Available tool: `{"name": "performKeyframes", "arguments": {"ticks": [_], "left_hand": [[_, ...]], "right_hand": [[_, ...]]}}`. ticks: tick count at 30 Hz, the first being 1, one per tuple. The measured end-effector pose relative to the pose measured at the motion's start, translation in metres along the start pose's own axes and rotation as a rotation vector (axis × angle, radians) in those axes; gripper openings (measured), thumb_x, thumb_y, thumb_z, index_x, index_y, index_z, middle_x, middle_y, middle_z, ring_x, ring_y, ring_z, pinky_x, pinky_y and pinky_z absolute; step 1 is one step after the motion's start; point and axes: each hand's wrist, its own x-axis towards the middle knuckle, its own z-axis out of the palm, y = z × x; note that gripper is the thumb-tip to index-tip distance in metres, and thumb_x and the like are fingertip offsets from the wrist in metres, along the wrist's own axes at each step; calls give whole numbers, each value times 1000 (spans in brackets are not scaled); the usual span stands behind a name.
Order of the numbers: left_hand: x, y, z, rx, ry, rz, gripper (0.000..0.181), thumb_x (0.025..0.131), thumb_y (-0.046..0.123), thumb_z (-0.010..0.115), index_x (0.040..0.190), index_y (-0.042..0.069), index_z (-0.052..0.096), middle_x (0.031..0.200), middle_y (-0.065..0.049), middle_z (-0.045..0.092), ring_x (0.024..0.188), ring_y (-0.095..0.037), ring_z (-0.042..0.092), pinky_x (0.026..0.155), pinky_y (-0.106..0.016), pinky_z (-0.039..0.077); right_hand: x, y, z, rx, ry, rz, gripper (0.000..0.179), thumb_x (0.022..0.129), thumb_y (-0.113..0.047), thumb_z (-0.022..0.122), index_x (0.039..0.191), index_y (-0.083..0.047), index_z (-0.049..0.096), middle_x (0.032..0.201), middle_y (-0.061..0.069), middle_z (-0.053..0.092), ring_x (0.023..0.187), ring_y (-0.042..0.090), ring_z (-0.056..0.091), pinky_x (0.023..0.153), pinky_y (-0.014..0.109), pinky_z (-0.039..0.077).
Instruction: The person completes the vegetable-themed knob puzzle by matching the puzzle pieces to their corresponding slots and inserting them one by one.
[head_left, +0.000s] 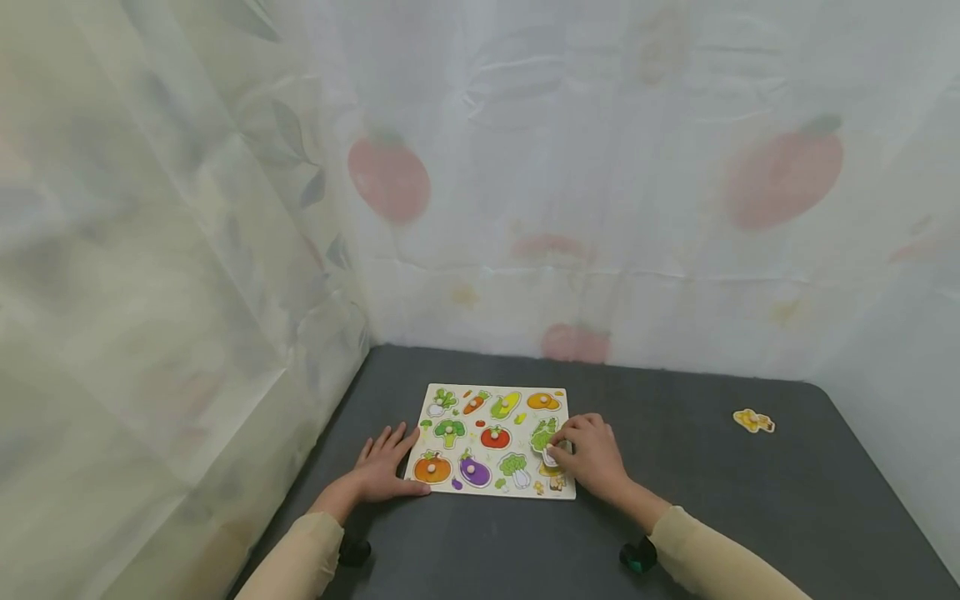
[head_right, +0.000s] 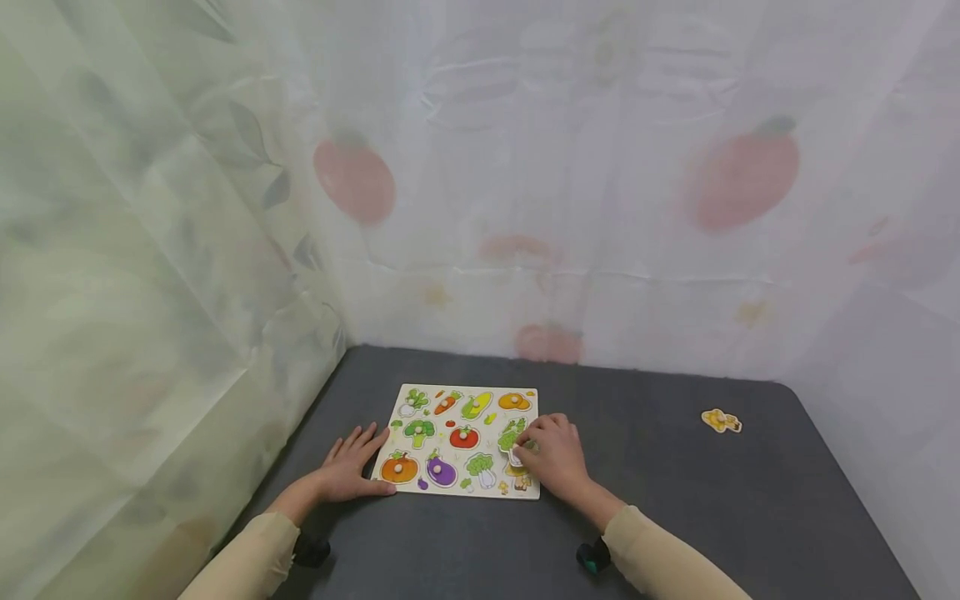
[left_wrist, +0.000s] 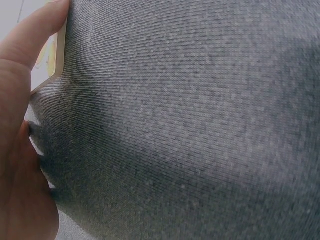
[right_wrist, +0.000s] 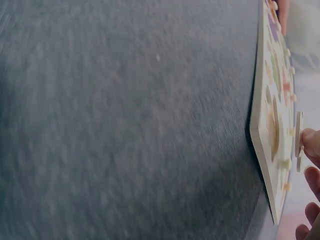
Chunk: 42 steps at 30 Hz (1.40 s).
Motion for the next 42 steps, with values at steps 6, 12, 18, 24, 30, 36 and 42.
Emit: {"name": "performKeyframes", "arguments": {"ticks": [6,12,18,24,30,36,42], "left_hand": [[0,0,-1,14,-9,-13,115,79,71,74,164,11,25,168,-24,15,152,-51,7,116,-71,1],[1,0,-1,27,-20,-39,115,78,70,76,164,12,26,168,-21,15,153,-49,7,118,-70,3],[7,-13,11,21,18,-32,118,75,76,74,165,17,26,170,-16,14,154,-45,4,119,-67,-1],[2,-5,4,-8,8,-24,116,76,72,76,164,14,27,169,-21,15,154,-47,5,118,-69,-1],[0,-4,3,-13,17,-1,113,78,71,75,164,13,28,167,-23,16,152,-50,7,116,-72,0],[-1,4,-4,18,-24,-36,114,79,69,76,164,12,26,168,-22,15,153,-48,6,118,-69,2],[0,2,-2,5,-14,-27,113,79,67,77,164,11,26,168,-23,15,153,-49,6,117,-70,1]], "right_hand": [[-1,-6,11,-19,-19,-25,7,87,-33,84,82,-31,78,99,-9,65,109,24,53,93,51,42],[-3,-10,18,-14,-18,-65,5,86,-31,84,84,-30,80,100,-8,66,108,24,54,92,51,43],[-4,-15,19,2,-18,-87,5,86,-31,84,86,-28,80,102,-7,67,106,23,53,92,51,43],[-4,-19,21,16,-28,-90,5,86,-32,84,87,-29,81,103,-7,67,104,21,53,91,49,43],[-4,-21,25,35,-33,-85,5,85,-30,86,86,-28,81,102,-8,66,106,20,52,93,50,42],[-3,-26,29,19,-35,-109,6,83,-29,87,84,-28,81,96,-10,65,104,20,52,91,49,42],[-4,-29,32,8,-26,-134,7,82,-29,87,83,-27,80,96,-9,64,103,20,52,88,48,43]]}}
